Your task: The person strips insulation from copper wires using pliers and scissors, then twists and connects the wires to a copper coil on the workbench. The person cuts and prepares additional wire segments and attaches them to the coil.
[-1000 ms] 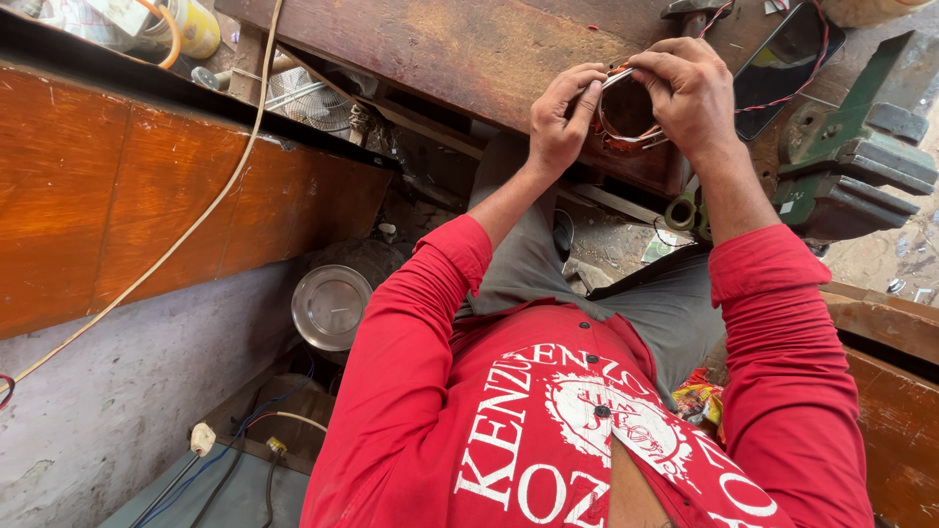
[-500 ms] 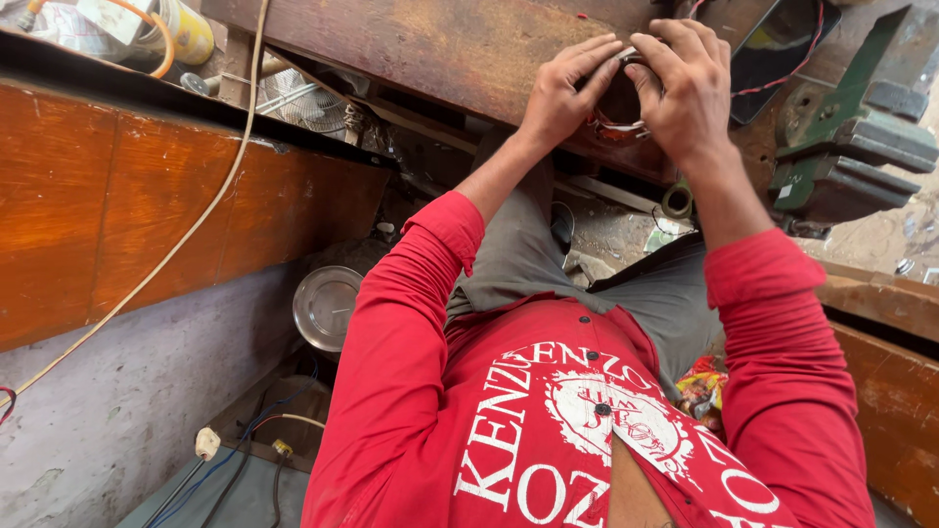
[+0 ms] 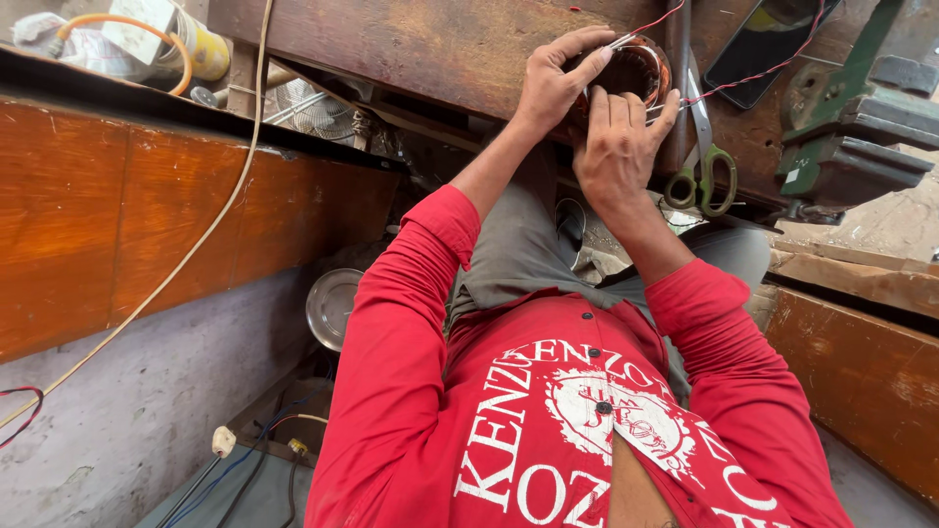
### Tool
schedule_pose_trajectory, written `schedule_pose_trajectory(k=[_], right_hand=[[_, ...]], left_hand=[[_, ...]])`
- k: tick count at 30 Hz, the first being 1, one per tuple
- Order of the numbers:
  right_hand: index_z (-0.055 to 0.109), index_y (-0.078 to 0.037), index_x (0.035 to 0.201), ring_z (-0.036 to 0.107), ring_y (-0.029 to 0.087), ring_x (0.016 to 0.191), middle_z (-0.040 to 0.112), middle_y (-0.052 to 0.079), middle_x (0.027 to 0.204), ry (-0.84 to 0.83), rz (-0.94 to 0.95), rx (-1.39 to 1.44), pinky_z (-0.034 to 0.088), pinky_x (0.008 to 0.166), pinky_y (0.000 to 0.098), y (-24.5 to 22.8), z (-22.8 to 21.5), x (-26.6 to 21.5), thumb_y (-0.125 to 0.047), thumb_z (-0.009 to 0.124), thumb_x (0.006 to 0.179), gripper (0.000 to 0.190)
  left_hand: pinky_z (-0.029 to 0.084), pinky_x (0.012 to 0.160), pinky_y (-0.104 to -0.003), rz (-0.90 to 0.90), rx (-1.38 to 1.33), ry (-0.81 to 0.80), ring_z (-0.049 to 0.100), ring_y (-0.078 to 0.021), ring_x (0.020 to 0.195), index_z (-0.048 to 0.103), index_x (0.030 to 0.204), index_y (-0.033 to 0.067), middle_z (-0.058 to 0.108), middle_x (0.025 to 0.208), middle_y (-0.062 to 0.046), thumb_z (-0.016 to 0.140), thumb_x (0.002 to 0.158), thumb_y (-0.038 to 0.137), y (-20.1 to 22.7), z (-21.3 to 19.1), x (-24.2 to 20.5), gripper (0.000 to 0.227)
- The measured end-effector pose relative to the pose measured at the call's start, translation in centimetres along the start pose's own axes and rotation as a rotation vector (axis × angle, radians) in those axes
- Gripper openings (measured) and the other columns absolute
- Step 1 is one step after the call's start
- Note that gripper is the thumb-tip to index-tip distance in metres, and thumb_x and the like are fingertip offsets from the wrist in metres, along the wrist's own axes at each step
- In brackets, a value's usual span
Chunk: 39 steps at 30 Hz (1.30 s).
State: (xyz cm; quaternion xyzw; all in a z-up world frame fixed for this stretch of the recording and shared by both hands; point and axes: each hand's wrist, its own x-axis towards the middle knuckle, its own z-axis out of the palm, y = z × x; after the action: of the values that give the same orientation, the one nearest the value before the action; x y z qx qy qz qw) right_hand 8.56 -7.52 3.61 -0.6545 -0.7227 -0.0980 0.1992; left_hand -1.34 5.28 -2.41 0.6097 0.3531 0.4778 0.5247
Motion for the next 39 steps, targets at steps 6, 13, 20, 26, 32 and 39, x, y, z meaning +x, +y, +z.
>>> schedule_pose_trajectory(k=[6,13,20,26,32,39], right_hand=[[0.069,0.001,0.126,0.062,0.024,0.123,0.068,0.008,0.115,-0.036,-0.092,0.086,0.014,0.122,0.0703,2.3,0.3,-0.5,-0.008,0.073,0.093,0.034],[0.071,-0.011,0.123,0.058,0.023,0.144,0.071,0.0,0.119,-0.142,-0.307,0.175,0.013,0.129,0.0661,7.3,-1.0,-1.0,-0.011,0.083,0.086,0.039],[0.068,-0.006,0.136,0.054,0.031,0.145,0.069,0.008,0.134,-0.183,-0.279,0.248,0.013,0.124,0.0685,6.5,-1.9,-0.6,-0.026,0.086,0.083,0.06],[0.071,-0.001,0.126,0.06,0.03,0.135,0.071,0.01,0.127,-0.006,-0.121,0.342,0.017,0.124,0.0672,3.8,-1.5,-0.9,-0.032,0.085,0.1,0.043],[0.073,0.0,0.119,0.064,0.028,0.128,0.072,0.011,0.123,0.081,-0.015,0.31,0.021,0.123,0.0658,2.0,-1.1,-1.1,-0.021,0.079,0.099,0.03],[0.075,-0.004,0.118,0.063,0.029,0.124,0.073,0.009,0.118,0.091,0.031,0.338,0.027,0.12,0.0598,1.5,-1.3,-1.1,-0.018,0.08,0.101,0.023]], left_hand=[[0.058,0.091,-0.031,0.022,0.122,0.131,0.071,-0.0168,0.103,0.077,0.115,0.0061,0.074,0.117,-0.007,0.075,0.094,0.015,1.4,0.4,-1.2,0.023],[0.061,0.087,-0.03,-0.082,0.13,0.31,0.071,-0.0159,0.097,0.07,0.119,0.0047,0.064,0.116,-0.007,0.076,0.093,0.021,2.8,0.9,-5.2,0.031],[0.046,0.118,-0.04,0.26,0.524,0.057,0.057,-0.0312,0.136,0.056,0.143,0.0077,0.053,0.146,-0.012,0.067,0.104,0.012,7.2,-2.9,-5.5,0.04],[0.046,0.114,-0.042,0.442,0.769,-0.696,0.056,-0.0318,0.136,0.049,0.154,0.0085,0.044,0.163,-0.011,0.069,0.099,0.012,10.1,-7.1,-2.2,0.058],[0.051,0.099,-0.043,0.529,0.748,-0.912,0.062,-0.0333,0.125,0.052,0.148,0.0054,0.057,0.146,-0.013,0.078,0.094,0.024,9.2,-6.0,0.7,0.063],[0.055,0.086,-0.046,0.468,0.702,-1.064,0.068,-0.0353,0.107,0.064,0.128,0.0037,0.067,0.127,-0.012,0.078,0.095,0.025,7.4,-5.9,2.4,0.041]])
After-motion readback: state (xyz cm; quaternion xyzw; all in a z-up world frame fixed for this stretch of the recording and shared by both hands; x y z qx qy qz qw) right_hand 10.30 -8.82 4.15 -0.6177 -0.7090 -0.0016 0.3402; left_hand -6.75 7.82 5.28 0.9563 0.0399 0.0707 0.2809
